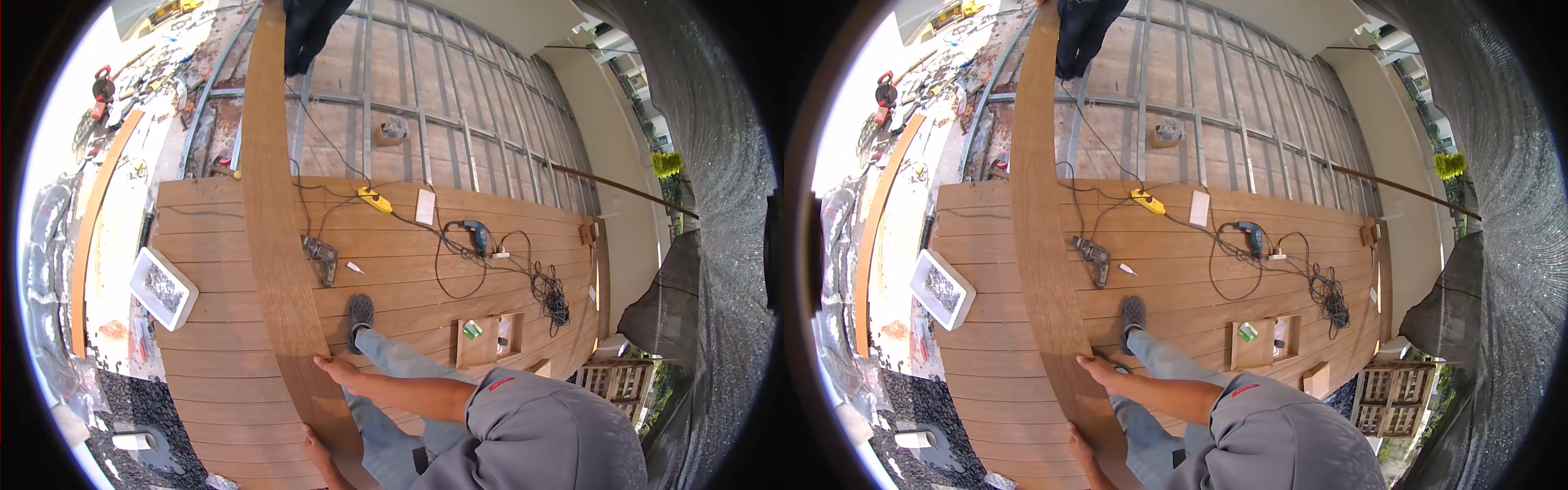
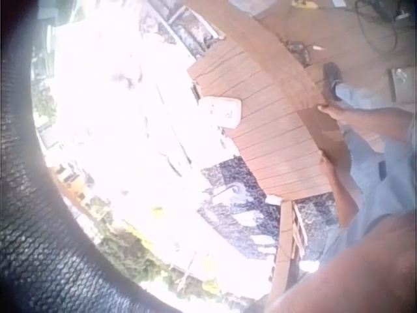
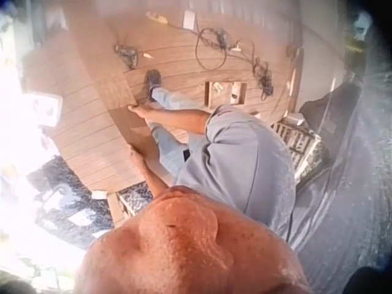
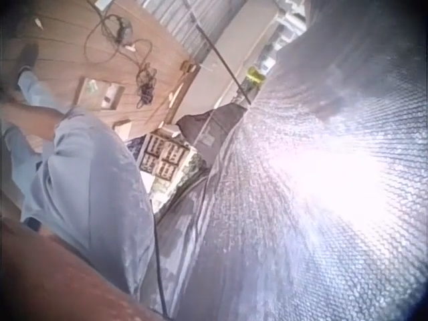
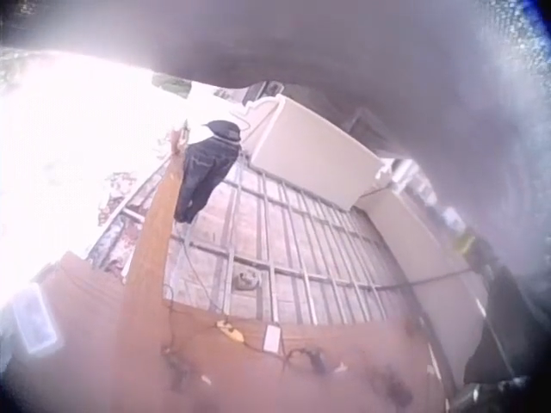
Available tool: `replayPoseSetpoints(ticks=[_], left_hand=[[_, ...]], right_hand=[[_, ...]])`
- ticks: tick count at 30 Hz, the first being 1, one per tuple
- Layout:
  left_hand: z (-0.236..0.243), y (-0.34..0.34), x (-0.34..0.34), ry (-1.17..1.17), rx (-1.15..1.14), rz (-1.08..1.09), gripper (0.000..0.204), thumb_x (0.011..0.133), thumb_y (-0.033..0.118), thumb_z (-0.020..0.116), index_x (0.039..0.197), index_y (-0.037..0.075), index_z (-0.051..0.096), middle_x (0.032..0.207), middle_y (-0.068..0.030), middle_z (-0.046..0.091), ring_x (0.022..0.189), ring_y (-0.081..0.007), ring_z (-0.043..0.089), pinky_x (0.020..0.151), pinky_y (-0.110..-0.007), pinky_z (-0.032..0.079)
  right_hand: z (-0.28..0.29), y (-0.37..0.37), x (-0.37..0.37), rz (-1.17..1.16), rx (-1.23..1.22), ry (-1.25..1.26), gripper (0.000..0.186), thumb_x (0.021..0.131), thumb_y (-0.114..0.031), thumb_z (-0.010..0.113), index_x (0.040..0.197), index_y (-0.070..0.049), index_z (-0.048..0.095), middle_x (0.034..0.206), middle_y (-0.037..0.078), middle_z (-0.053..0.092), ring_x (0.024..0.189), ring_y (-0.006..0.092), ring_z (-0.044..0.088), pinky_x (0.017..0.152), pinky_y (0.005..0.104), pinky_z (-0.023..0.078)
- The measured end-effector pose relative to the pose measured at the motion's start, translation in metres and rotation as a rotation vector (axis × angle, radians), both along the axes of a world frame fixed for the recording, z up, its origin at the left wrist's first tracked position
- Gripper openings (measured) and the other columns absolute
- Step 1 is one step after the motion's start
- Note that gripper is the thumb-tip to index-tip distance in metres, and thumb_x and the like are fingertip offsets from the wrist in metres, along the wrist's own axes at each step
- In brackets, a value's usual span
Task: The person positions and aligns a composite decking plank onto a metal frame by hand and then secures it using a drill and mounting clips.
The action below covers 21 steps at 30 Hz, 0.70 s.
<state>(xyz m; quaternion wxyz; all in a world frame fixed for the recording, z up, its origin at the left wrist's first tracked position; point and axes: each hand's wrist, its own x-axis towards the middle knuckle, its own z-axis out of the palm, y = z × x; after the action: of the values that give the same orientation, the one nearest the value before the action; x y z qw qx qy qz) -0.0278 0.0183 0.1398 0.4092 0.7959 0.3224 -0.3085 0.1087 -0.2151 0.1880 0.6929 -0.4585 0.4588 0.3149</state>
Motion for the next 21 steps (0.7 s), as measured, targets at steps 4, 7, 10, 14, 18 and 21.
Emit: replayPoseSetpoints(ticks=[4,7,10,14,18,21], left_hand=[[0.0,0.003,0.001,0.034,-0.022,-0.008,0.08,0.095,0.064,0.036,0.101,-0.009,0.067,0.089,-0.0223,0.069,0.082,-0.0315,0.065,0.075,-0.039,0.049],[0.008,-0.001,0.003,0.011,-0.024,0.007,0.08,0.095,0.064,0.036,0.101,-0.009,0.067,0.089,-0.0218,0.069,0.082,-0.031,0.065,0.076,-0.039,0.049],[0.008,0.001,0.003,0.01,-0.031,0.009,0.08,0.095,0.064,0.036,0.102,-0.01,0.066,0.089,-0.0214,0.069,0.082,-0.0304,0.065,0.076,-0.038,0.049],[0.007,-0.001,0.003,0.024,-0.06,0.002,0.078,0.096,0.063,0.036,0.103,-0.009,0.066,0.09,-0.0214,0.069,0.082,-0.0296,0.064,0.076,-0.038,0.049],[0.0,-0.002,-0.003,-0.02,-0.024,0.013,0.077,0.096,0.062,0.036,0.104,-0.009,0.066,0.09,-0.0219,0.069,0.082,-0.03,0.065,0.075,-0.038,0.049],[0.006,-0.004,-0.002,-0.023,-0.051,0.034,0.078,0.096,0.062,0.035,0.103,-0.009,0.066,0.091,-0.0227,0.069,0.083,-0.0328,0.065,0.075,-0.039,0.049]], right_hand=[[-0.019,0.004,-0.005,0.046,-0.108,0.003,0.064,0.093,-0.053,0.053,0.125,0.003,0.055,0.12,0.012,0.06,0.11,0.0196,0.053,0.092,0.0317,0.04],[-0.028,0.012,-0.011,-0.041,-0.092,-0.036,0.063,0.093,-0.053,0.053,0.12,0.004,0.057,0.114,0.011,0.062,0.103,0.0183,0.054,0.087,0.0305,0.042],[-0.019,0.011,-0.009,-0.071,-0.086,-0.065,0.061,0.093,-0.052,0.054,0.118,0.004,0.058,0.11,0.009,0.063,0.099,0.0173,0.055,0.084,0.03,0.042],[-0.028,0.008,-0.01,-0.02,-0.089,-0.041,0.061,0.093,-0.052,0.053,0.119,0.003,0.058,0.11,0.009,0.064,0.099,0.0177,0.056,0.085,0.0308,0.043],[-0.04,0.01,-0.017,-0.022,-0.066,-0.062,0.061,0.093,-0.052,0.053,0.121,0.003,0.057,0.112,0.01,0.064,0.101,0.0183,0.056,0.086,0.0319,0.043],[-0.044,0.01,-0.019,-0.002,-0.108,-0.063,0.06,0.094,-0.051,0.053,0.121,0.003,0.058,0.112,0.009,0.064,0.102,0.019,0.056,0.087,0.0323,0.043]])
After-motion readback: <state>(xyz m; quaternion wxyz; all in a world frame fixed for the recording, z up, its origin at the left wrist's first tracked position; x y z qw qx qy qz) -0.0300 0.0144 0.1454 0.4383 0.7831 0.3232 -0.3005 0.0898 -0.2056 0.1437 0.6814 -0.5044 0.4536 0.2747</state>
